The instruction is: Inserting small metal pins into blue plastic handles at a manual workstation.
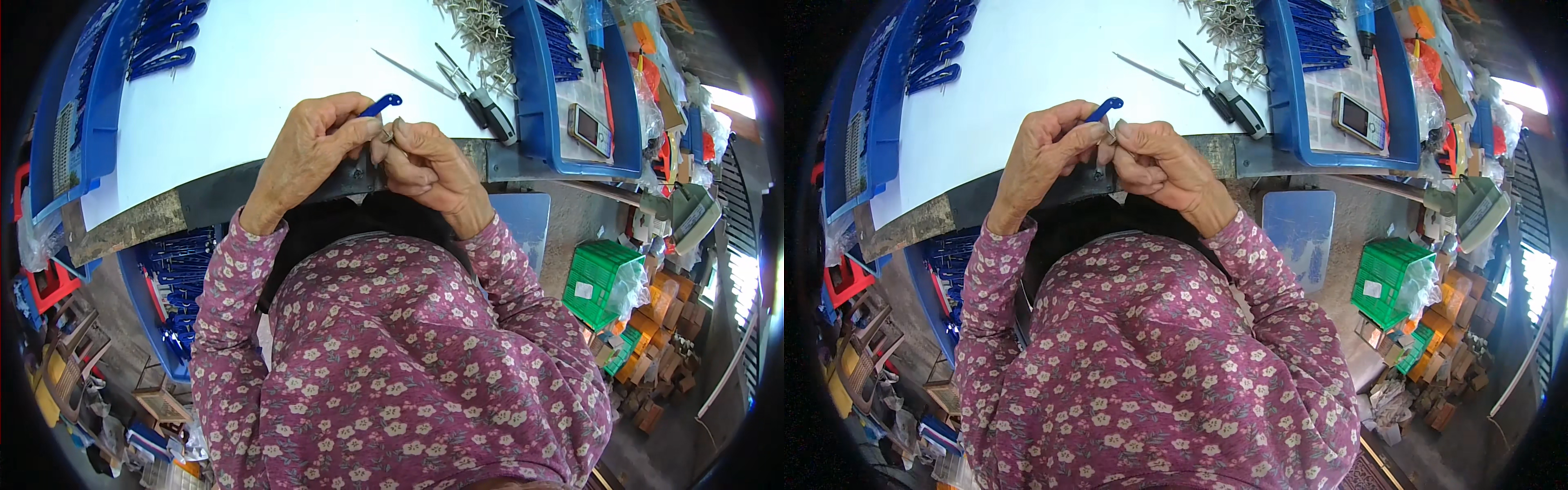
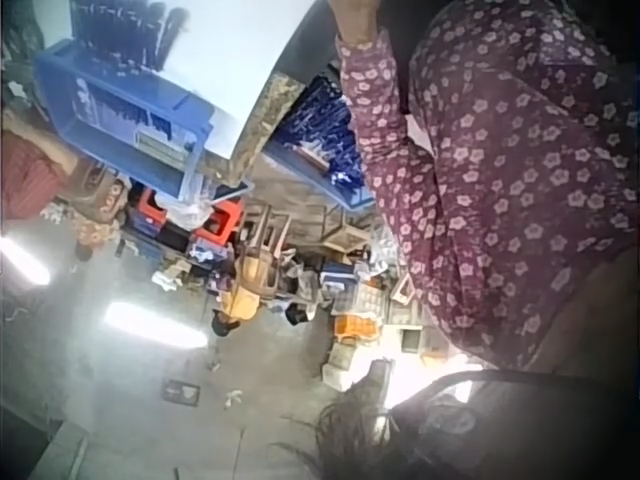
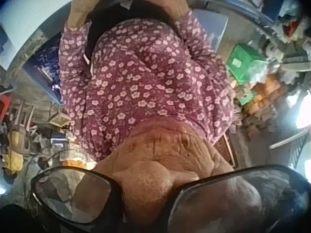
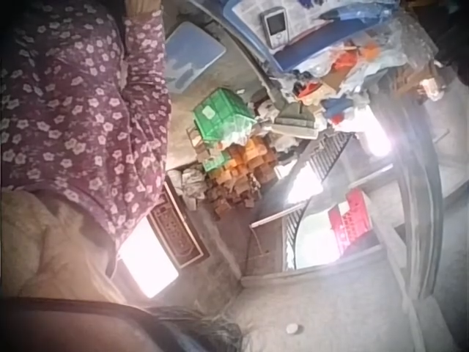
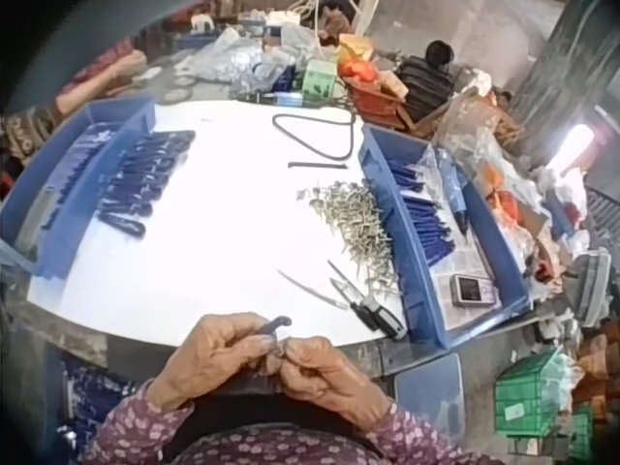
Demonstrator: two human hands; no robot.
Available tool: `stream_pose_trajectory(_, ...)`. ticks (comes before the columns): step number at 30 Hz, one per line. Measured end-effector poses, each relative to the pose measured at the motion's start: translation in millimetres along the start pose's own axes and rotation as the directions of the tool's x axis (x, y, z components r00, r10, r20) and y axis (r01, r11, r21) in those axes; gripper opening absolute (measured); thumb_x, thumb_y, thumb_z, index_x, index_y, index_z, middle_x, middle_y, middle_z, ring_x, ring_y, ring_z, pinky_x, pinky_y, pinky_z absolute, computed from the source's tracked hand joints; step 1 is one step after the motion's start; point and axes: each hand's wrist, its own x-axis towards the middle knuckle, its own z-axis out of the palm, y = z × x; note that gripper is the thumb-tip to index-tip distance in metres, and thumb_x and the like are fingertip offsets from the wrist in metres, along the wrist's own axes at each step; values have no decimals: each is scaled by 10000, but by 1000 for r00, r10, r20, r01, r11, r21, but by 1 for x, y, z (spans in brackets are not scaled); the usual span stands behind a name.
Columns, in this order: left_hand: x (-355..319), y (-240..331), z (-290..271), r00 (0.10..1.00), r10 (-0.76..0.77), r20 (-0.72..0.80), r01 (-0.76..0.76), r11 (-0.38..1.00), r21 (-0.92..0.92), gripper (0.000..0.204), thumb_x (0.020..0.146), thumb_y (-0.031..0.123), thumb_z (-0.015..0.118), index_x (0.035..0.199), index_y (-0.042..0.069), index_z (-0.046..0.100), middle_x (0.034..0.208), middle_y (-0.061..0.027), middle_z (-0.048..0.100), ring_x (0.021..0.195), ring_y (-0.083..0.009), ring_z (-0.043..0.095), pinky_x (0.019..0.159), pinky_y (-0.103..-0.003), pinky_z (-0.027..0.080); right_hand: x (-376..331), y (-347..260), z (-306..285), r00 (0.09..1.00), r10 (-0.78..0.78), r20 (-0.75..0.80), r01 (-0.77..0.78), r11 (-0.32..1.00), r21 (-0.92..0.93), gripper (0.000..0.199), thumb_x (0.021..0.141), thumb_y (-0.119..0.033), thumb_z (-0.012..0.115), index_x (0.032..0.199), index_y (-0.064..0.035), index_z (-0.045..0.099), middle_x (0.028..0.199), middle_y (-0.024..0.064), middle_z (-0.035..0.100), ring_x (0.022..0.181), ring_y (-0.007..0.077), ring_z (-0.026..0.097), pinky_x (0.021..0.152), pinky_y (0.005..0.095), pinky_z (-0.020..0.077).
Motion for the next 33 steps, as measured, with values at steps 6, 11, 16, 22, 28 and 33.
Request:
stream_pose_trajectory(6,-2,-4,2,1000,-3,-29,5,998,70,214,841,253,545,849,48,606,545,46,456,436,-10,359,391,-136,252,-2,5,23,925,-331,-186,165,791,-589,228,867,-191,514,799,21,561,473,-9,433,380,56,343,362,196,259)
stream_pose_trajectory(11,-1,-7,2,999,12,-44,-10,999,44,214,836,255,555,848,48,607,542,46,453,434,-6,351,384,-141,243,0,6,20,818,-575,-32,159,280,-947,168,853,-154,538,837,9,578,509,11,483,406,50,380,378,188,271)
stream_pose_trajectory(16,-1,-6,0,1000,-14,-22,14,1000,-12,206,832,243,563,862,45,608,544,47,459,431,-3,353,382,-140,237,-7,-12,20,957,-239,-164,75,750,-657,259,871,-230,515,845,20,578,525,35,510,393,46,346,370,184,251)
stream_pose_trajectory(22,-1,-8,3,1000,23,20,-23,1000,-5,202,831,237,559,871,44,600,552,47,471,446,-5,372,394,-131,249,-3,-3,-1,1000,15,-5,-15,1000,-23,344,903,-246,452,803,65,562,486,8,447,375,46,308,356,180,238)
stream_pose_trajectory(28,-3,2,7,999,0,-46,4,996,90,174,839,185,532,768,31,570,541,30,437,489,-42,402,455,-189,329,-5,4,18,949,-254,-188,162,902,-400,254,878,-203,497,793,26,565,479,3,454,377,65,356,359,194,264)
stream_pose_trajectory(33,-1,1,6,998,-48,-34,48,999,23,172,836,187,536,764,36,574,536,35,445,485,-34,402,447,-178,317,0,9,12,705,-676,214,190,-110,-976,144,848,-142,541,798,-12,580,516,-7,496,417,65,428,381,194,293)
